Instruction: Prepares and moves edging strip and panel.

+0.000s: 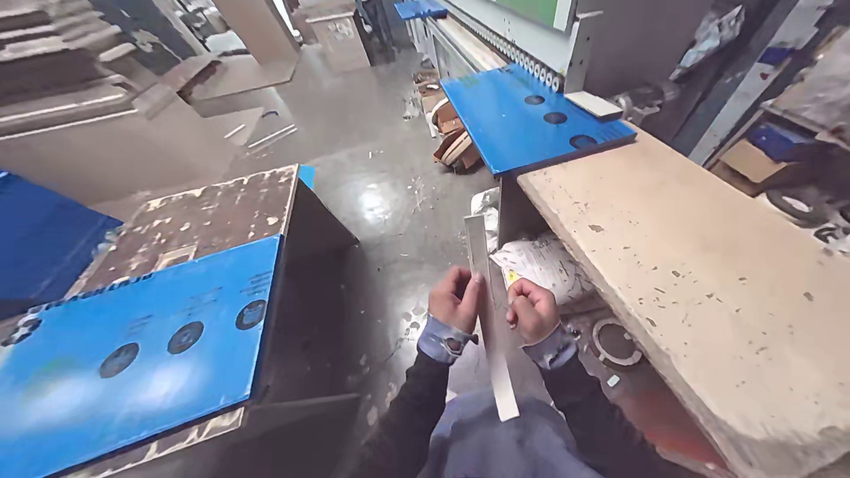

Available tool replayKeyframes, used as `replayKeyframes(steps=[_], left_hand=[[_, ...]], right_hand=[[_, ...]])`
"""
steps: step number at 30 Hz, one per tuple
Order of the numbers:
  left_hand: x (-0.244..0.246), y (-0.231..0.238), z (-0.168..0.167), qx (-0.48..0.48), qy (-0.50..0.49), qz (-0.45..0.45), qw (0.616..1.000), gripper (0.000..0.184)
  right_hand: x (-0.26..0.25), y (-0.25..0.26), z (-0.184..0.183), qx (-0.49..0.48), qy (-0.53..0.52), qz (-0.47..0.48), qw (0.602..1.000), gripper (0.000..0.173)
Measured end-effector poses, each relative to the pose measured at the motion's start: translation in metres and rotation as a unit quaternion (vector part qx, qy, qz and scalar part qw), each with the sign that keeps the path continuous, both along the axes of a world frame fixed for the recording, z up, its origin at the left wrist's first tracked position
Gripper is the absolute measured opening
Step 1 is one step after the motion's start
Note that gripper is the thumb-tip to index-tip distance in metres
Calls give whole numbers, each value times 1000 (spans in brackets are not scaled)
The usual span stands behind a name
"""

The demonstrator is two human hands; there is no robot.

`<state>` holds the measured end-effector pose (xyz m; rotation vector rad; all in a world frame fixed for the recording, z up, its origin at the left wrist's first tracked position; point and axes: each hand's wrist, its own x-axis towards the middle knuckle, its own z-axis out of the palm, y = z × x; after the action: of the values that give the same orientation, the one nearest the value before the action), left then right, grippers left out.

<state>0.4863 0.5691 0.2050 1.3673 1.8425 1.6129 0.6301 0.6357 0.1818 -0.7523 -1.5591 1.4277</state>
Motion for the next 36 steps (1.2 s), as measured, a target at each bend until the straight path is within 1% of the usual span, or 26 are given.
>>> replayKeyframes(steps=[3, 6, 7, 9, 11, 14, 16, 18, 21, 25, 27, 28, 29, 31, 34, 36], left_hand=[[-7, -4, 5, 27, -110, -56, 992, 14], [-9, -8, 1, 14, -168, -92, 981, 16], [-8, -9, 0, 3, -202, -98, 974, 19], [-5, -10, -1, -7, -298, -116, 948, 25], [-2, -12, -2, 9, -379, -129, 916, 26], [-1, -17, -2, 22, -479, -128, 868, 33], [-3, -20, -7, 29, -525, -146, 838, 37], [-4, -23, -14, 32, -533, -164, 830, 42], [1, -25, -20, 28, -531, -149, 834, 52], [7, -26, -26, 30, -546, -120, 828, 62], [10, -26, -24, 14, -558, -94, 825, 59], [11, -25, -22, 6, -565, -79, 821, 54], [12, -25, -21, 2, -571, -66, 818, 49], [13, -26, -18, -3, -578, -48, 815, 47], [6, -33, -11, -31, -550, -54, 833, 49], [-1, -38, -12, -29, -528, -64, 846, 42]], right_hand=[[-1, -3, -5, -11, 42, 19, 999, 18], [-4, -7, -9, -1, 53, 17, 998, 25], [-5, -7, -10, 2, 49, 17, 999, 26], [-6, -6, -12, -10, 40, 8, 999, 32], [-6, -4, -16, -39, 36, -1, 999, 39], [-3, -2, -24, -72, 15, -4, 997, 40], [1, -1, -31, -80, -1, -3, 997, 39], [5, -1, -37, -93, -12, 3, 996, 38], [12, 2, -47, -127, -24, 7, 992, 37], [23, 21, -62, -212, -32, -21, 976, 35], [28, 34, -67, -265, -27, -59, 962, 32], [30, 39, -69, -284, -23, -81, 955, 30], [33, 44, -72, -296, -18, -104, 949, 28], [37, 49, -79, -315, -14, -142, 938, 26], [45, 47, -90, -347, -19, -162, 924, 25], [49, 43, -99, -365, -25, -165, 916, 26]])
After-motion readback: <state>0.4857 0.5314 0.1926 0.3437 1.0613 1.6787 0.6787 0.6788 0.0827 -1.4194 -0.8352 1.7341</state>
